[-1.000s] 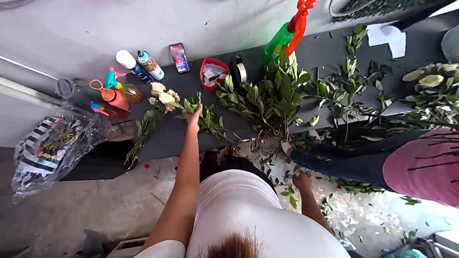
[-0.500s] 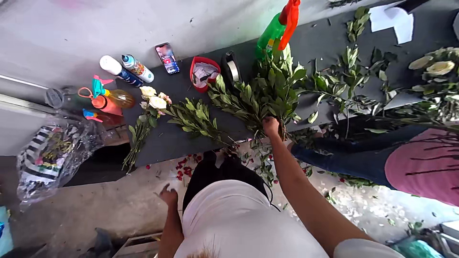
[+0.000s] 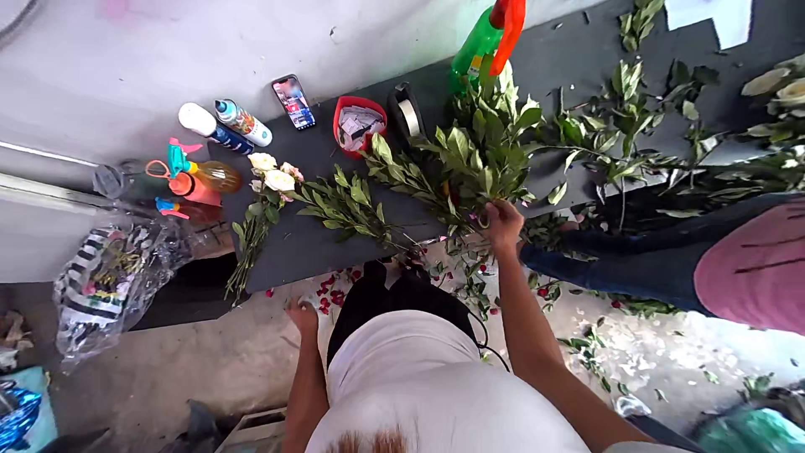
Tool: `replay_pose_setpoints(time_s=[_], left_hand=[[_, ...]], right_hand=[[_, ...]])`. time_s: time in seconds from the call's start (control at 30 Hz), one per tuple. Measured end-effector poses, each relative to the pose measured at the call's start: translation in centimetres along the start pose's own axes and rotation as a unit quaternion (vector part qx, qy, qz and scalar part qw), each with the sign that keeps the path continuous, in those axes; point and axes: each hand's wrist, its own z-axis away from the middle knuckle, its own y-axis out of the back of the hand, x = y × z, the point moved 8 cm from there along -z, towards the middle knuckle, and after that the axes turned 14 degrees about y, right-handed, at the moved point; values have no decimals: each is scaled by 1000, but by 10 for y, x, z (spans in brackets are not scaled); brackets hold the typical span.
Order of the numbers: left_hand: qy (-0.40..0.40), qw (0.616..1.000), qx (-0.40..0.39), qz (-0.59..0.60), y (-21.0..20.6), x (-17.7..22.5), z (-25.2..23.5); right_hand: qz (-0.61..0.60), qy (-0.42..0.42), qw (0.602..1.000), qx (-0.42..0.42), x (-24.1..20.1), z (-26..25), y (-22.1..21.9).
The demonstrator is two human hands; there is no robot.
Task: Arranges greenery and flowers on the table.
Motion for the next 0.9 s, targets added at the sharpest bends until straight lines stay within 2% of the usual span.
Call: replay_pose_setpoints(time_s=[0.1,0.17,0.23,0.3,0.33,0.4,0.43,0.47,0.5,0.53,0.57,0.6,0.63,0.67,0.73,0.77,0.83,0.9], left_hand=[[-68,995,-49,-55,-26,58,-11],[-96,989,-80,-78,-46,86,-20],[-127,983,-99,-87,-66,111,-27],[-174,976,-103,-84,-83,133,-30],[-199,971,-103,-81,-91,144,-30],[-250,963,-88,-56,-100,167,-23],[-270,959,-80,-38,-105,181,-16],[-288,954,-79,-14,-110,196,-6],[-300,950,-86,10,-116,211,7],[-310,945,-102,24,-123,226,21],[-320,939,-125,28,-131,240,35],[-329,932,-152,20,-143,253,49],[-344,922,-179,3,-158,263,64],[-359,910,-207,-26,-174,273,77],[-364,891,-251,-103,-204,285,99],[-351,889,-261,-134,-213,286,108],[-305,892,-279,-185,-218,286,128],[-301,887,-284,-203,-216,284,147]], right_hand=[[31,15,996,81,-6,29,54],[52,-4,990,130,4,75,87],[63,-48,980,182,26,144,113],[49,-146,956,250,48,233,131],[40,-212,929,301,59,285,137],[76,-396,829,388,81,391,148],[148,-498,770,370,88,429,153],[250,-551,722,335,98,452,158],[262,-561,723,307,99,449,162],[189,-505,775,332,89,423,159],[95,-430,828,347,67,377,150],[-13,-369,870,326,41,322,133],[-121,-320,894,290,11,266,110],[-231,-278,899,248,-22,215,84],[-436,-203,870,103,-94,147,18],[-514,-174,840,2,-131,131,-18],[-597,-115,766,-211,-188,122,-84],[-618,-86,702,-345,-205,123,-133]])
